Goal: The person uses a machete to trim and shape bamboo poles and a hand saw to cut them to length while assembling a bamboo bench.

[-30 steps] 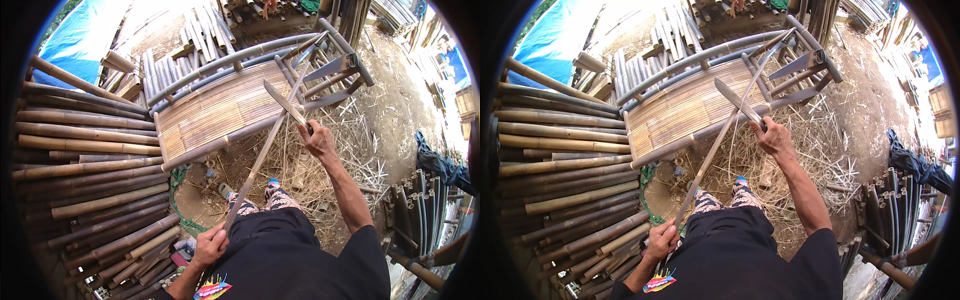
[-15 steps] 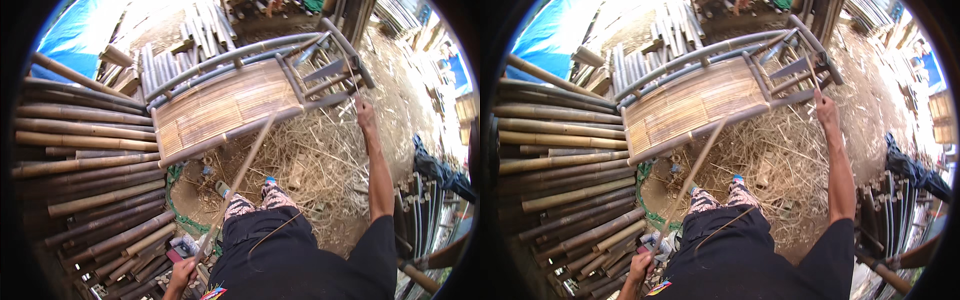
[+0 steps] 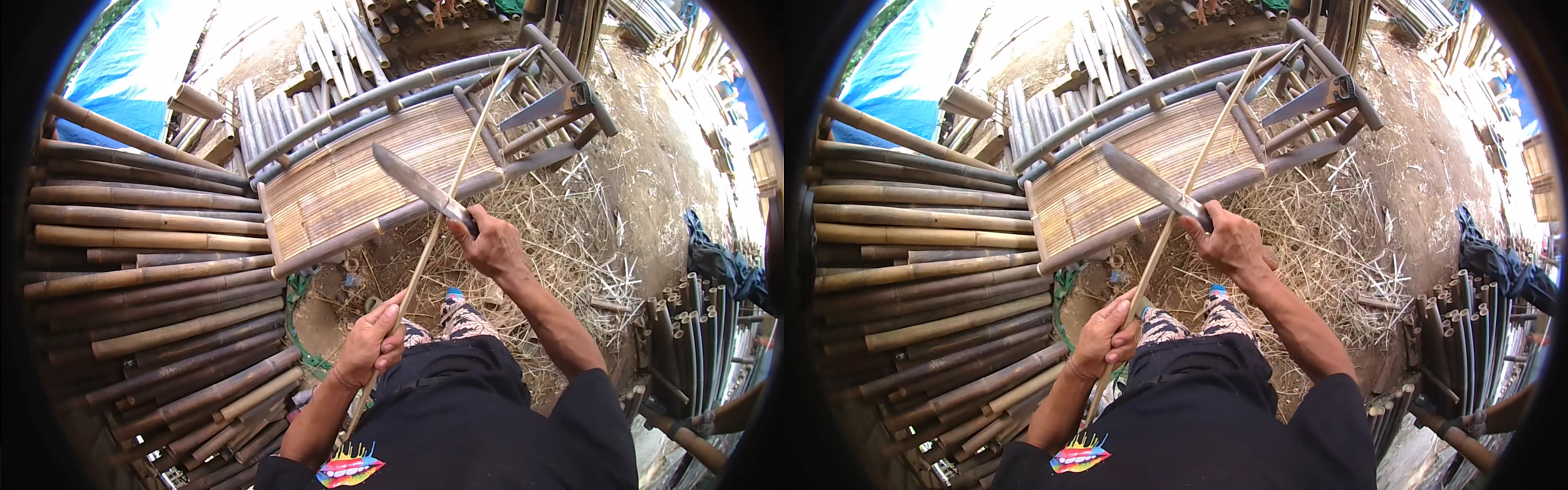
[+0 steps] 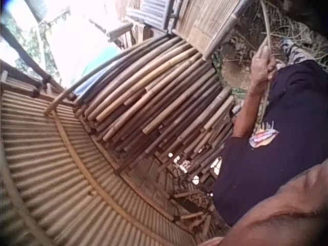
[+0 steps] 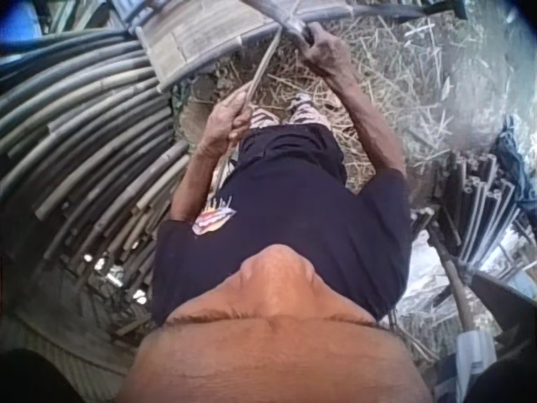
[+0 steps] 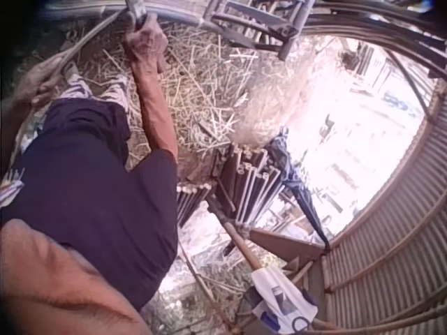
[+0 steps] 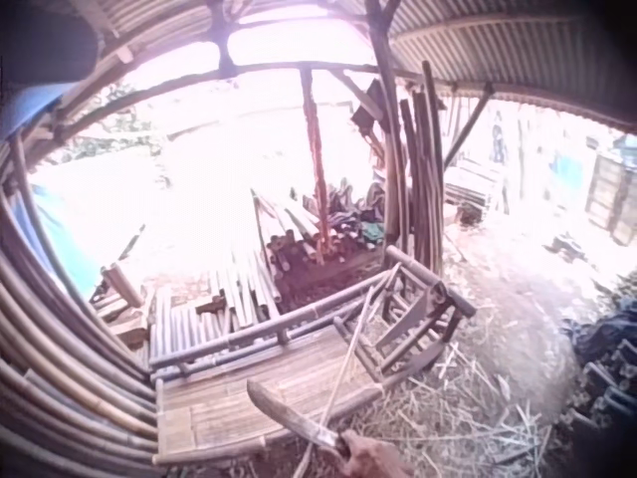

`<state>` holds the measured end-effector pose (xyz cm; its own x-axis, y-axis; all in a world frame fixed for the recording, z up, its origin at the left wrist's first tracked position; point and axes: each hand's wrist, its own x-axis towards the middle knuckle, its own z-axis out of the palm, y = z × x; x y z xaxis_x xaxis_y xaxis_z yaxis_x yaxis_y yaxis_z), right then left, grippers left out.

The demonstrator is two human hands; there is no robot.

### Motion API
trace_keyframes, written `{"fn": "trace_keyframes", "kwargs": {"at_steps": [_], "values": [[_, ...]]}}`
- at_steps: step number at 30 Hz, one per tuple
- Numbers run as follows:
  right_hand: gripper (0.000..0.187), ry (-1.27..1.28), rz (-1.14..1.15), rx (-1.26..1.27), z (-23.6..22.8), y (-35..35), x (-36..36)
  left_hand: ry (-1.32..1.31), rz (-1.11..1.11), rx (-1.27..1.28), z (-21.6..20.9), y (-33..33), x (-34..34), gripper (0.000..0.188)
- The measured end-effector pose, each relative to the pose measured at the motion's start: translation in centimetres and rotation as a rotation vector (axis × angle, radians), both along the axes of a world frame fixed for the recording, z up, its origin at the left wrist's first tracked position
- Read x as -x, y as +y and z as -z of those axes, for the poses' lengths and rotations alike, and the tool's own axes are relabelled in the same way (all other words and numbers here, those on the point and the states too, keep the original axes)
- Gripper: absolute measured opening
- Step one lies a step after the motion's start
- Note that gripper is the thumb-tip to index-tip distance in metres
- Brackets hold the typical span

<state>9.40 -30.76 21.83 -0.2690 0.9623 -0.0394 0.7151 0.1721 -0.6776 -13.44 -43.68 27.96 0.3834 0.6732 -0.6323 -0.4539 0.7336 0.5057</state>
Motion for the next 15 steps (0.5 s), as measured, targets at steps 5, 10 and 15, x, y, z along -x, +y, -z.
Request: {"fn": "trace_keyframes", "kwargs": {"at_steps": [5,10,15], "values": [[0.062,0.009,-0.138,-0.348,1.4,-1.4,0.6,-0.016,-0.007,0.025,0.7,-0.8,0.3,0.044],[0.058,-0.162,0.067,-0.371,3.4,4.5,-5.4,0.001,0.075,0.074,-1.3,-4.1,0.8,0.047],[0.063,-0.179,0.238,-0.018,4.1,6.8,-8.9,0.06,0.127,0.098,-1.8,-9.3,4.3,0.048]]}}
